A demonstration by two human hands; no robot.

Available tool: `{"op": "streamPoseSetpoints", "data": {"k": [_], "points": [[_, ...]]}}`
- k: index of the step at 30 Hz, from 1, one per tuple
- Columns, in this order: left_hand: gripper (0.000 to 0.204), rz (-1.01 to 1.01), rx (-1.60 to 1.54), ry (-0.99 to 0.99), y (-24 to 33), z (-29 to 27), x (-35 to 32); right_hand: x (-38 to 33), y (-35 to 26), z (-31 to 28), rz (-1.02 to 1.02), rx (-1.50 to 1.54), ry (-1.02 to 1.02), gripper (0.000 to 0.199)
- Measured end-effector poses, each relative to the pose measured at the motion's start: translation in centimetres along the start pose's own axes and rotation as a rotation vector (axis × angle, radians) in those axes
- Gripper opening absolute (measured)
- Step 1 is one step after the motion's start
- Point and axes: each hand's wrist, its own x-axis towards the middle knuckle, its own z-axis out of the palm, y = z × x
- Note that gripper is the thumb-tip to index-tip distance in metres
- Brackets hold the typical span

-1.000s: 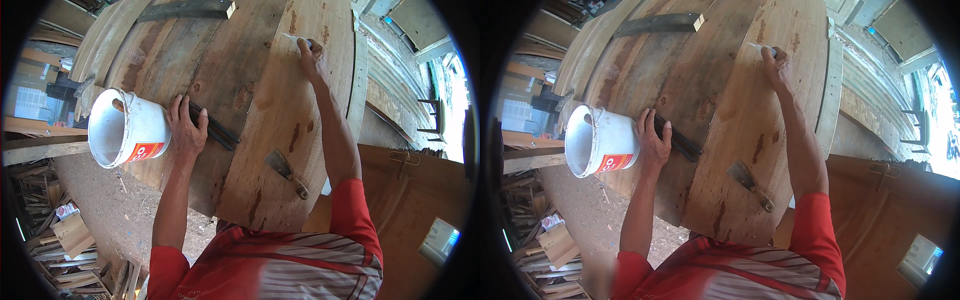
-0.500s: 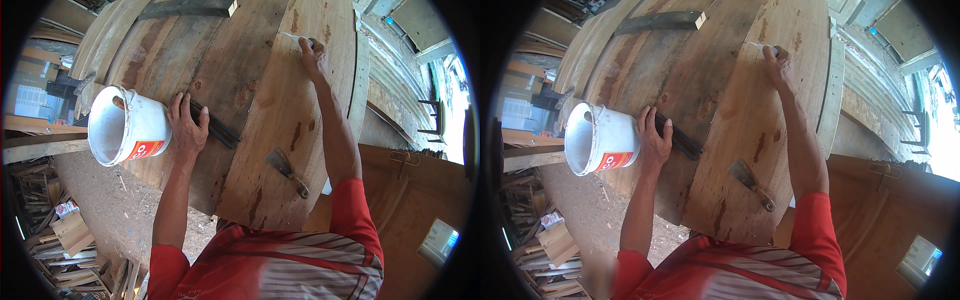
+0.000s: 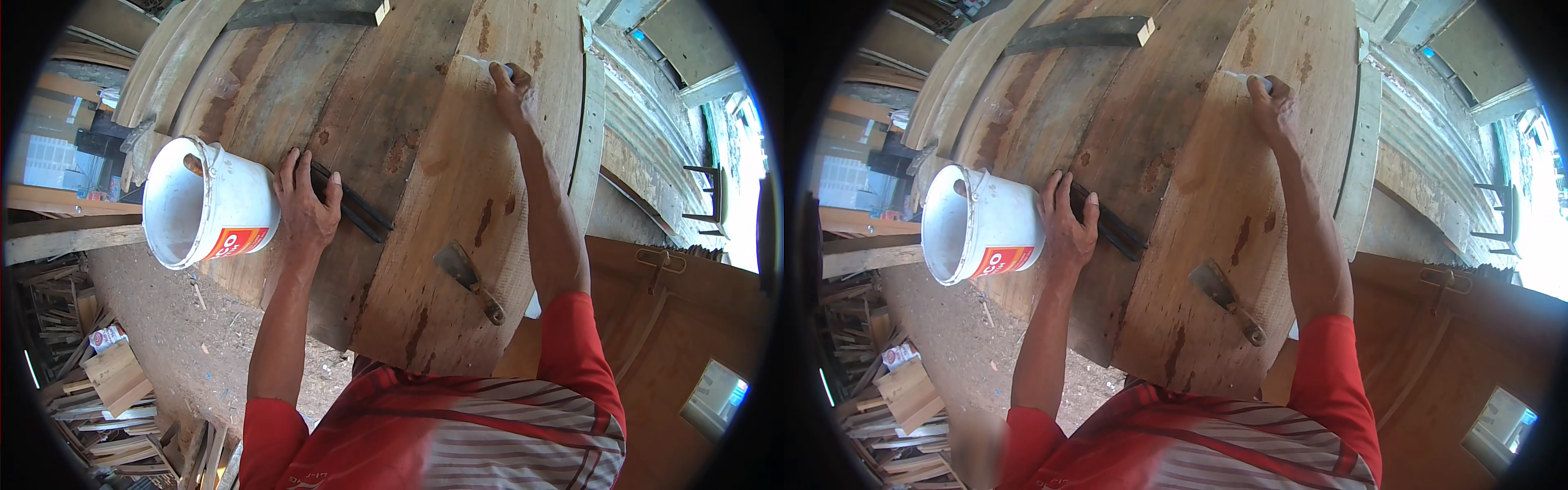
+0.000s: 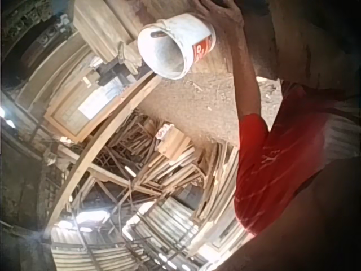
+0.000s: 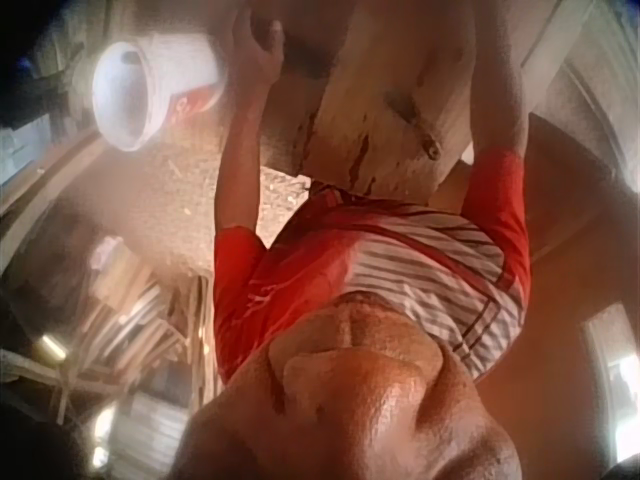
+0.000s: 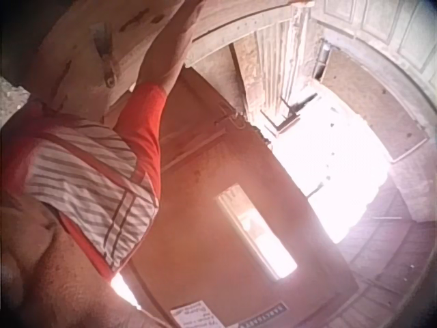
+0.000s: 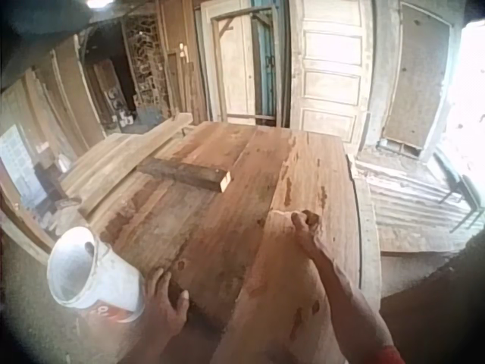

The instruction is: The person applies glue to a wooden board and then uses a scraper to spread it across the surface.

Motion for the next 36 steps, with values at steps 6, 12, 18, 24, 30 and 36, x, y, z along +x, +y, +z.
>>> {"op": "streamPoseSetpoints", "data": {"k": [6,12,18,24,30,36], "points": [[0.059,0.010,0.002,0.016,-0.3,0.1,-0.1,-0.6,-0.9,-0.3,0.007,0.034,0.003,0.043],[0.059,0.018,-0.002,0.017,-0.1,0.2,0.0,-0.9,-0.1,-0.5,0.014,0.095,0.010,0.041],[0.059,0.015,0.012,0.007,-0.1,0.0,0.0,-0.5,0.9,0.1,-0.015,0.088,-0.006,0.041],[0.059,0.017,-0.001,0.011,0.0,0.1,0.0,0.4,3.1,0.8,-0.048,0.113,-0.009,0.041],[0.060,0.014,0.002,0.005,0.0,0.0,0.0,0.5,3.1,0.7,-0.035,0.088,-0.021,0.041],[0.060,0.015,0.001,0.006,0.1,0.1,0.0,-0.1,2.7,0.2,-0.018,0.172,0.017,0.038]]}}
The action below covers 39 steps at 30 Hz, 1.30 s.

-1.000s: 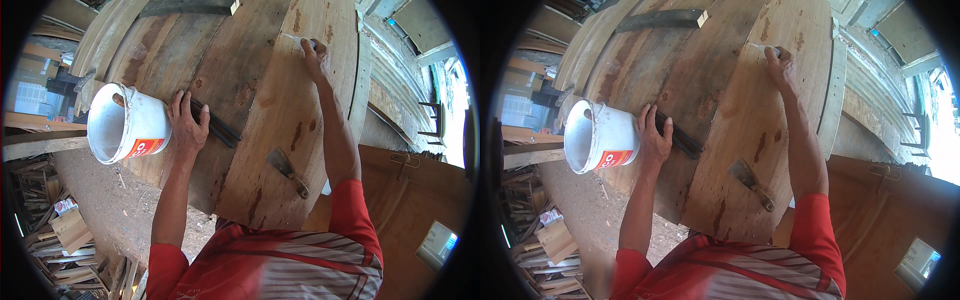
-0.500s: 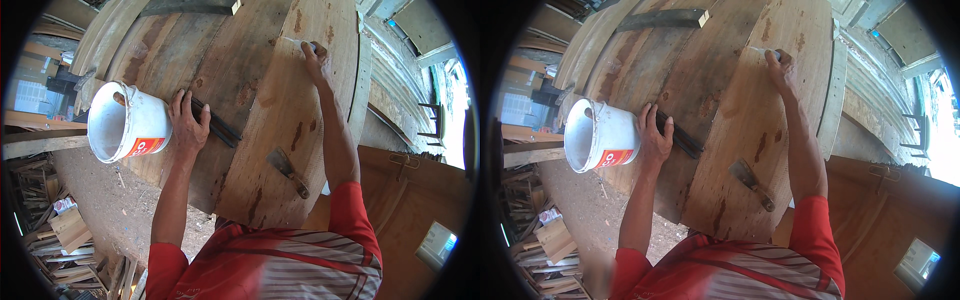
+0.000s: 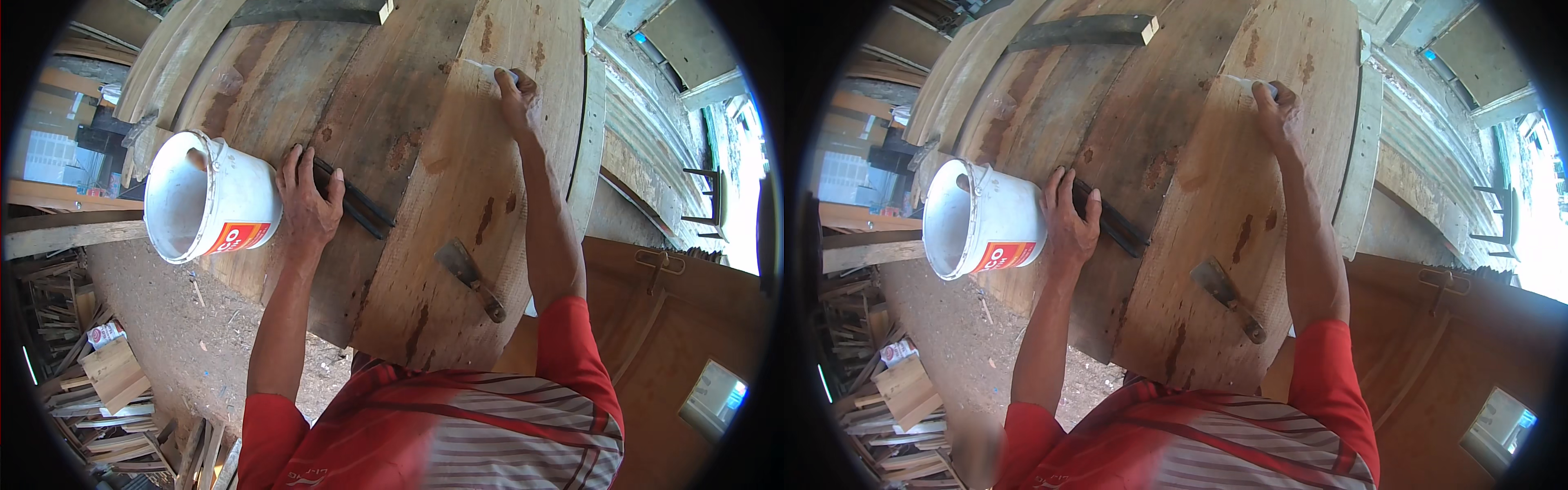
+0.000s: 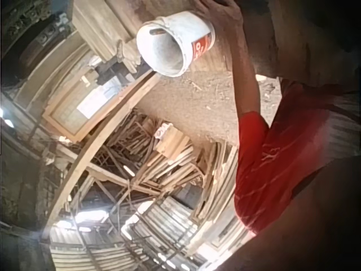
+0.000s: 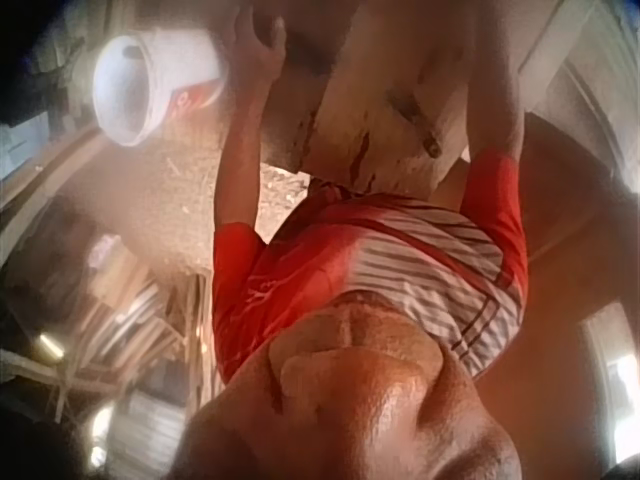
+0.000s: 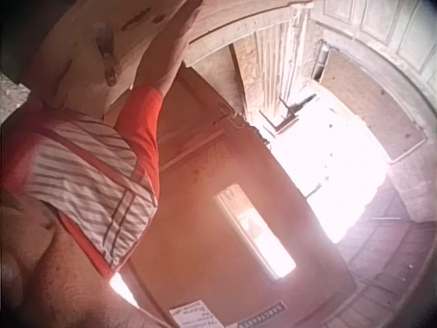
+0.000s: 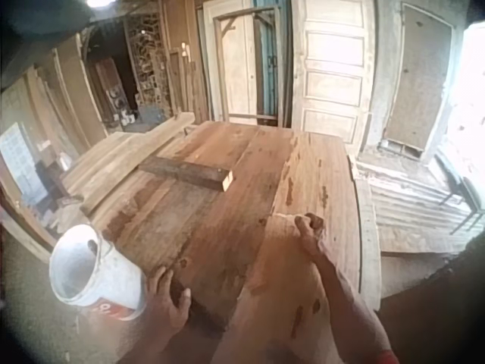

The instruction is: The person applies glue to a wooden board and then uses a scraper to spread it across the surface.

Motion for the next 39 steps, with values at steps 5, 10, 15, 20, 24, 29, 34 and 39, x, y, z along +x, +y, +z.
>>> {"op": "streamPoseSetpoints", "data": {"k": [5,10,15,20,24,29,34,39], "points": [[0.060,-0.009,0.007,-0.006,-0.4,-0.4,-0.1,-0.9,-2.0,0.2,0.071,0.028,-0.009,0.036],[0.060,0.002,-0.008,0.008,0.0,-0.1,0.1,0.0,0.8,0.2,0.010,-0.008,0.015,0.037],[0.059,-0.006,-0.003,0.002,-0.1,-0.2,0.1,0.1,1.3,0.6,-0.005,-0.039,0.002,0.040],[0.059,-0.009,-0.004,0.005,-0.1,-0.1,0.0,0.1,1.1,0.5,-0.008,-0.094,-0.030,0.041],[0.059,-0.010,-0.011,0.002,0.0,-0.1,0.1,0.1,1.0,0.5,0.009,-0.094,-0.039,0.040],[0.058,-0.009,-0.008,0.004,0.0,0.0,0.0,-0.4,0.4,0.3,0.008,-0.064,-0.027,0.039],[0.059,-0.012,-0.004,0.000,0.0,-0.5,0.0,-1.9,-1.2,0.1,0.023,-0.074,-0.050,0.038],[0.059,-0.004,-0.006,-0.006,0.2,-0.1,0.2,-0.9,1.1,-0.2,-0.012,-0.041,-0.044,0.037]]}}
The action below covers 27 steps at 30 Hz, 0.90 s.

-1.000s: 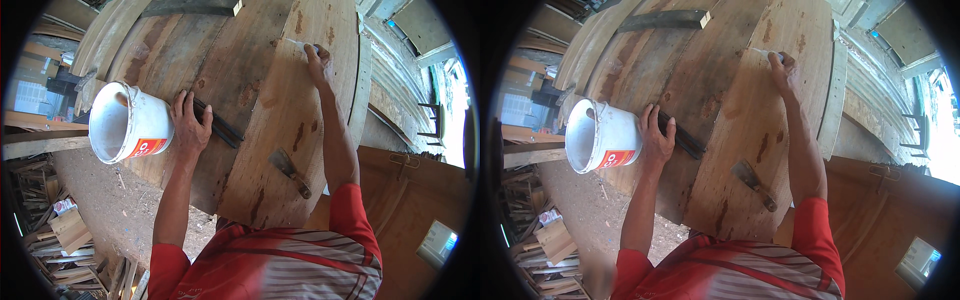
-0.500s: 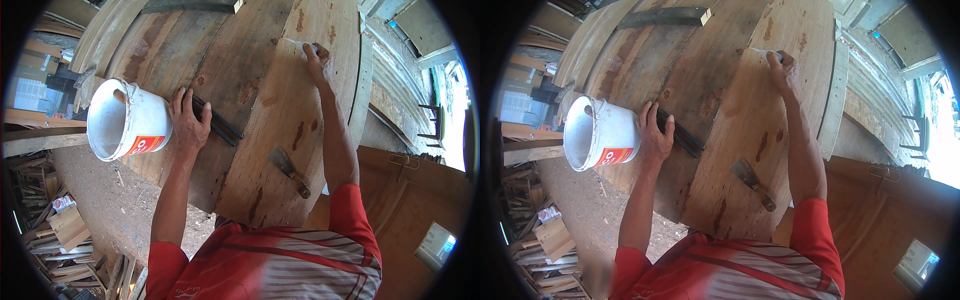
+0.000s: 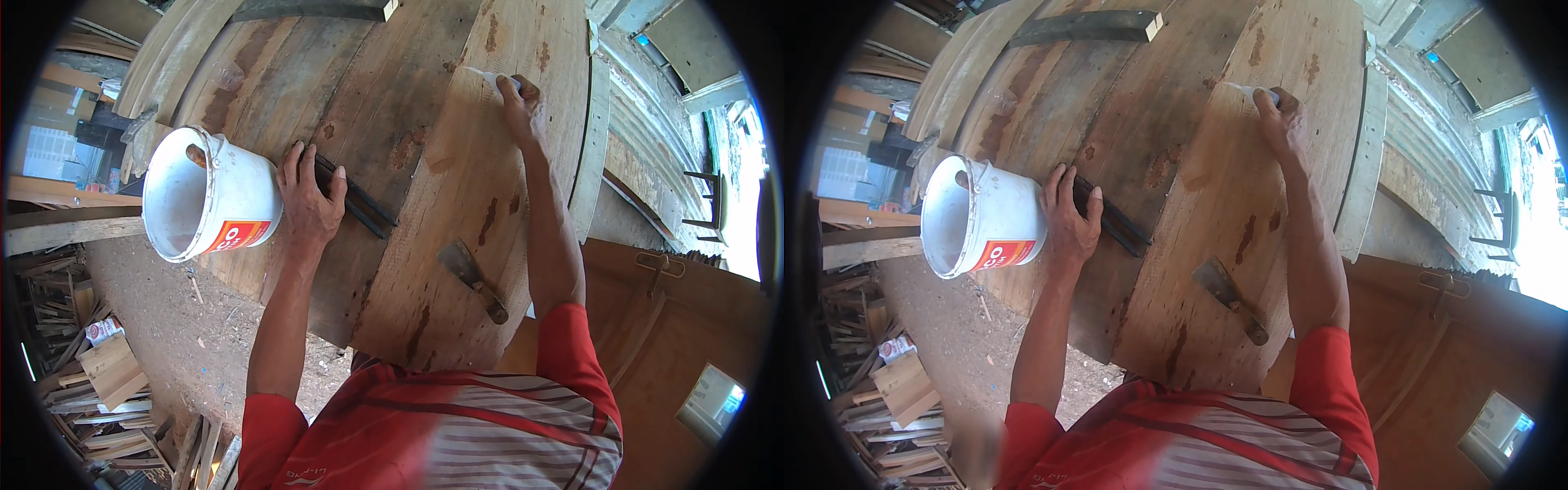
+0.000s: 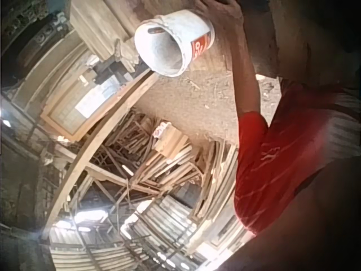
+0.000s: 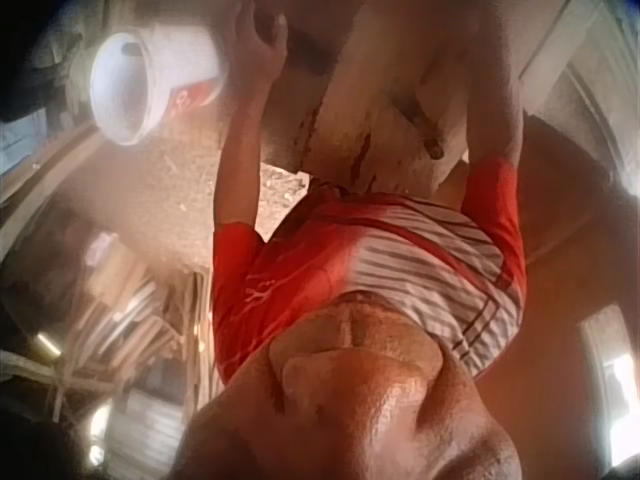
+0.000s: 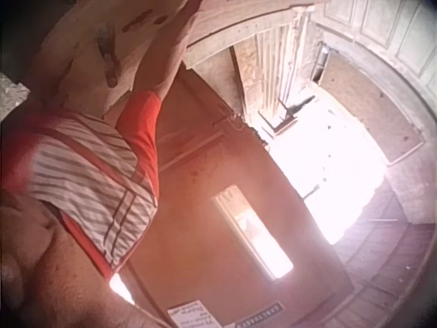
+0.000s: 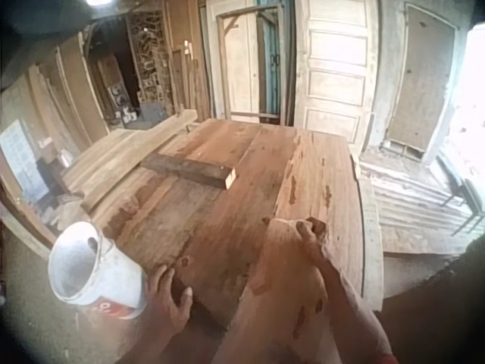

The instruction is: The person applies glue to a wooden board and then uses a scraper to spread it across the surface.

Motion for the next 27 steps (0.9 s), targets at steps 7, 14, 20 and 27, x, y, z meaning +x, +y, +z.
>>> {"op": "streamPoseSetpoints", "data": {"k": [7,14,20,27], "points": [[0.059,0.000,-0.001,0.018,-0.3,-0.1,-0.2,-0.3,-0.6,0.3,-0.005,-0.024,-0.018,0.038],[0.059,0.002,0.002,0.025,-0.4,0.0,-0.2,-0.2,0.0,0.4,-0.024,-0.020,-0.010,0.040],[0.059,-0.003,-0.002,0.022,-0.4,0.0,-0.2,-0.2,-0.3,0.4,-0.023,-0.035,-0.011,0.041],[0.059,-0.007,-0.012,0.021,-0.4,0.1,-0.2,-0.5,-0.7,0.3,-0.041,0.055,-0.014,0.034]]}}
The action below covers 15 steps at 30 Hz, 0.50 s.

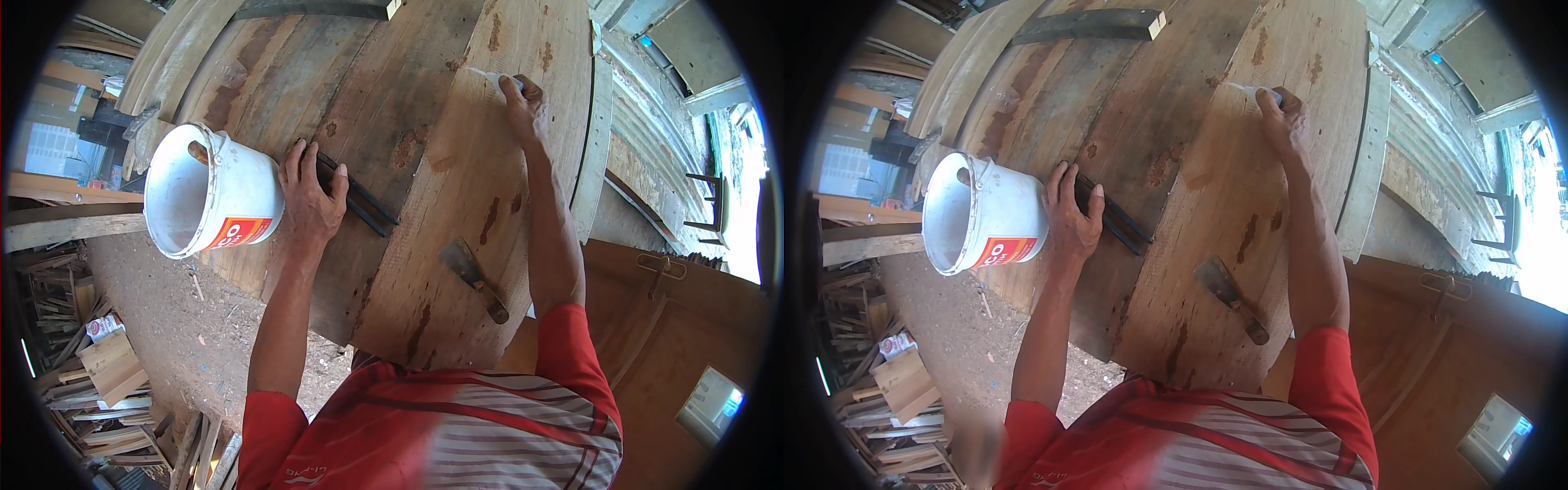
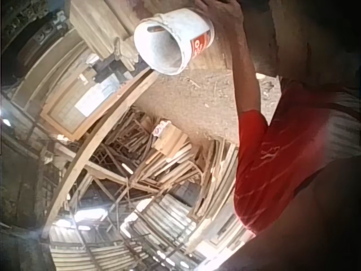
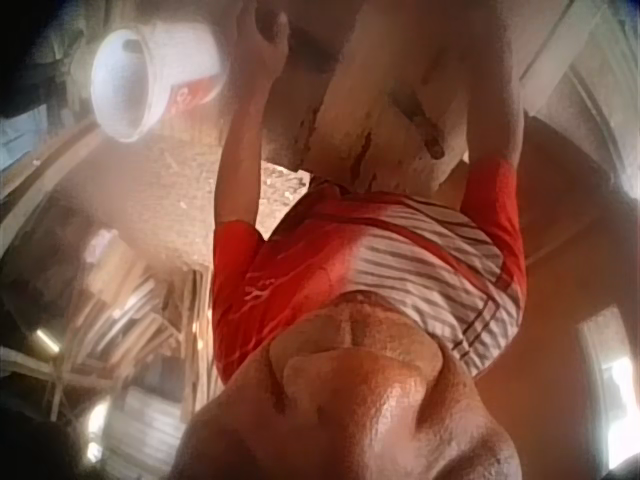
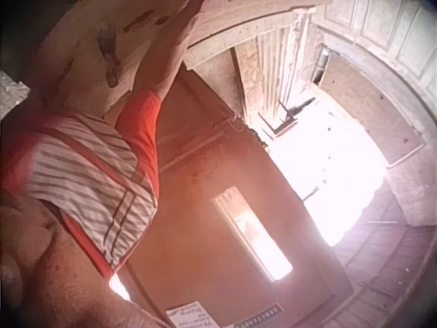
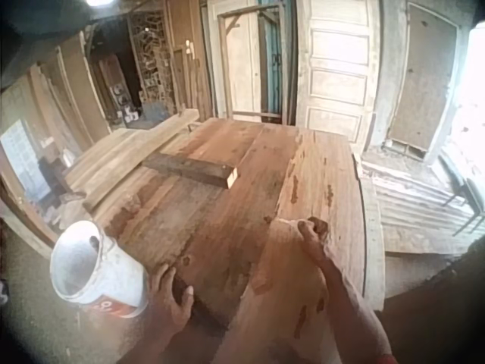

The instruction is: The person applies glue to a wooden board and then uses a scraper to spread it across the surface.

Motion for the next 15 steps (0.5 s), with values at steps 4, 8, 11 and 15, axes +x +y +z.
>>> {"op": "streamPoseSetpoints", "data": {"k": [4,8,11,15], "points": [[0.059,0.000,0.005,-0.004,0.0,0.0,0.0,-0.2,-0.3,-0.2,-0.002,0.011,-0.015,0.033],[0.058,0.007,0.022,0.002,-0.1,-0.1,-0.1,-0.5,-1.1,0.1,0.020,0.040,-0.030,0.026],[0.056,0.020,0.015,0.019,0.0,0.0,0.0,-0.3,-0.4,-0.1,0.011,0.034,-0.037,0.026],[0.056,0.015,0.015,0.014,0.1,0.0,0.0,-0.3,-0.4,-0.2,0.017,0.026,-0.037,0.027]]}}
